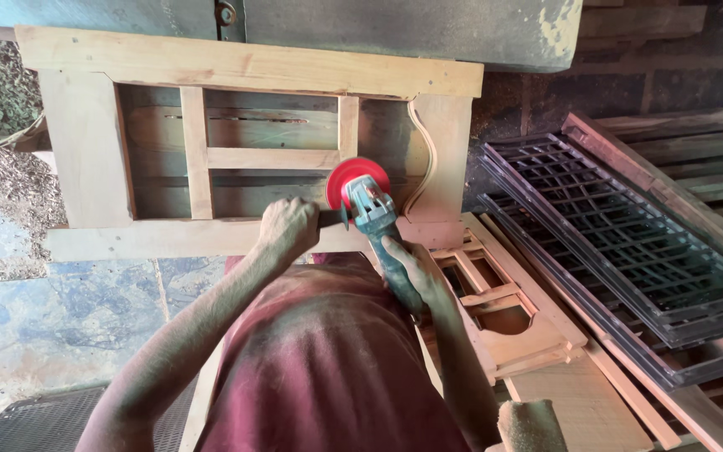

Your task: The person uses an angle grinder with a sanding disc to smooth the edges and surfaces of a wooden frame. They move the tool along the frame's contours, generating sparks and wood dust while working in a cluttered workshop.

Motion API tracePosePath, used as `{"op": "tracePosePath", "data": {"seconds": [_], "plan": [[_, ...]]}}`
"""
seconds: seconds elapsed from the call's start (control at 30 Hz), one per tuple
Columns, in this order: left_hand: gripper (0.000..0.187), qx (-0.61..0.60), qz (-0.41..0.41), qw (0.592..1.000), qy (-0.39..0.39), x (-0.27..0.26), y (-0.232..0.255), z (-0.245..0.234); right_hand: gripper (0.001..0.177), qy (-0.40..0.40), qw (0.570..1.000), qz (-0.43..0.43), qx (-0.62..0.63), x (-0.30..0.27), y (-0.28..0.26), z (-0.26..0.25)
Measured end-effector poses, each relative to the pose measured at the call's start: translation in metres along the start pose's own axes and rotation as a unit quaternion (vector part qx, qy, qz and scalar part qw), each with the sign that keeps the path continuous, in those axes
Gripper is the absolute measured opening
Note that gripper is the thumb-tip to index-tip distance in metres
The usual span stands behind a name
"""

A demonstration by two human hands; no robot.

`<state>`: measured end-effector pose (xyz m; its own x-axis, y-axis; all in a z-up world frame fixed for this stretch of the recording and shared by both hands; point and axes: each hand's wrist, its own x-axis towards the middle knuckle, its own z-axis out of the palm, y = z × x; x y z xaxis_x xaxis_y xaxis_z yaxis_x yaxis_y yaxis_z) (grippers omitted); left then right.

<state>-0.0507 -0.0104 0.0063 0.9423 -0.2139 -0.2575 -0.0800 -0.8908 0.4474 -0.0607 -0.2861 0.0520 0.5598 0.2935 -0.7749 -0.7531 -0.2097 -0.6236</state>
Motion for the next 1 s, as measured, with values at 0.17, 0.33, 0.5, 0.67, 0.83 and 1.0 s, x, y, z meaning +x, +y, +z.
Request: {"op": "tracePosePath", "data": {"seconds": [0.17, 0.33, 0.5, 0.67, 0.83, 1.0], "plan": [[0.012, 0.019, -0.005, 1.0, -0.017, 0.05, -0.013, -0.015, 0.06, 0.006, 1.0, -0.005, 0.014, 0.027, -0.026, -0.008], [0.011, 0.036, -0.006, 0.999, 0.012, 0.088, -0.024, -0.029, 0.063, -0.013, 1.0, -0.016, 0.013, 0.053, -0.062, -0.014], [0.01, 0.047, -0.013, 0.998, 0.032, 0.105, -0.034, -0.034, 0.064, -0.004, 1.0, -0.018, -0.013, 0.063, -0.086, -0.013], [0.009, 0.043, -0.01, 0.999, 0.023, 0.102, -0.033, -0.026, 0.063, 0.001, 1.0, -0.005, -0.006, 0.058, -0.08, -0.014], [0.011, 0.029, -0.017, 0.999, 0.003, 0.065, -0.018, -0.012, 0.062, -0.019, 1.0, -0.003, -0.005, 0.038, -0.048, -0.016], [0.013, 0.027, 0.01, 0.999, 0.032, 0.025, 0.002, 0.009, 0.06, -0.011, 1.0, 0.003, 0.006, 0.013, -0.011, -0.017]]}}
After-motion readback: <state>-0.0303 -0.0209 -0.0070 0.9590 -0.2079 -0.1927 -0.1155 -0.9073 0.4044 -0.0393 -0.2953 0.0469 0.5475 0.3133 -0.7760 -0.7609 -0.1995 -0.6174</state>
